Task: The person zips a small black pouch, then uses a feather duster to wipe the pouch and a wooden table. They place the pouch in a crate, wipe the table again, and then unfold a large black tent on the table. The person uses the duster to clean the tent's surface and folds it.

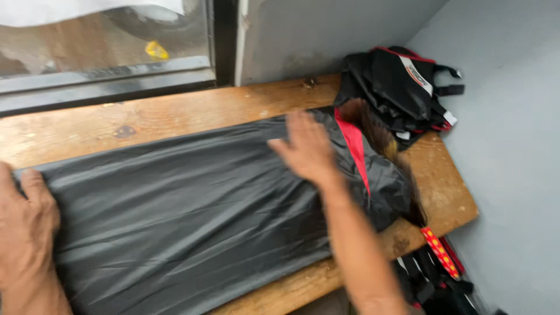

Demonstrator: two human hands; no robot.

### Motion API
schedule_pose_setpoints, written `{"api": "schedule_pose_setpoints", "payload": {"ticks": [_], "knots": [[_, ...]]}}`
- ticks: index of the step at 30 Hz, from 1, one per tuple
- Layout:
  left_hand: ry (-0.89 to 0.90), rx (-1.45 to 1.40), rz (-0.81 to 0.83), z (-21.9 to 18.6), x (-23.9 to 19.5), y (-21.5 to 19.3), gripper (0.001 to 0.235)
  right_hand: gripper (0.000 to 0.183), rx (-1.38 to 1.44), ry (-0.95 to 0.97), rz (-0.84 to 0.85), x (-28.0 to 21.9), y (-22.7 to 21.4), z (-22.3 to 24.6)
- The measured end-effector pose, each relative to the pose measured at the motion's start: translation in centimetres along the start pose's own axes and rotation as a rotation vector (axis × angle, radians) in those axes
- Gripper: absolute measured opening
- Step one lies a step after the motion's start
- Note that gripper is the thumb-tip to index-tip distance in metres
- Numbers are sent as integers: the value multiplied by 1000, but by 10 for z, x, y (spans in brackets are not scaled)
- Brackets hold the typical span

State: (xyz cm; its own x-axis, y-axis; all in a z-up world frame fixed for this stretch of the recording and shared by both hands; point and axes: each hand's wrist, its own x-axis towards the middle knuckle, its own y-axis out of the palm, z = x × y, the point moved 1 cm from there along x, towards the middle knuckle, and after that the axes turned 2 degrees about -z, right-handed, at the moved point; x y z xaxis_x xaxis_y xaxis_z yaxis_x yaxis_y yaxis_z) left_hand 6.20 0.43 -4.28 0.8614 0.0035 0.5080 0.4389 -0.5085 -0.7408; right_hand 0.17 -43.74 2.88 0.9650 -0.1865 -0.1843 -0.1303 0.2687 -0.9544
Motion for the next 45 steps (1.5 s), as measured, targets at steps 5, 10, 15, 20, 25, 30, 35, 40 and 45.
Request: {"api": "schedule_pose_setpoints", "payload": {"ticks": [5,10,15,20,25,30,35,40,45], "knots": [[-196,678,56,-6,-5,-5,30,81,-130,65,-191,15,15,-107],[-127,652,-152,-7,-10,1,36,78,-149,50,-259,8,20,-99],[-34,494,-181,-118,-3,-30,56,79,-160,51,-329,14,20,-104],[322,18,139,-313,-45,-39,56,80,-150,77,-304,9,19,-103],[332,-235,180,-346,-139,50,64,82,-62,110,-221,3,8,-96],[359,-138,133,-280,-126,15,53,82,-107,55,-269,10,22,-112],[296,393,58,-162,-122,-27,60,83,-60,75,-247,6,12,-101],[23,616,61,-71,-118,-85,48,83,-45,79,-253,5,12,-101],[-921,100,617,-85,-85,-135,61,83,-58,93,-247,5,15,-101]]}}
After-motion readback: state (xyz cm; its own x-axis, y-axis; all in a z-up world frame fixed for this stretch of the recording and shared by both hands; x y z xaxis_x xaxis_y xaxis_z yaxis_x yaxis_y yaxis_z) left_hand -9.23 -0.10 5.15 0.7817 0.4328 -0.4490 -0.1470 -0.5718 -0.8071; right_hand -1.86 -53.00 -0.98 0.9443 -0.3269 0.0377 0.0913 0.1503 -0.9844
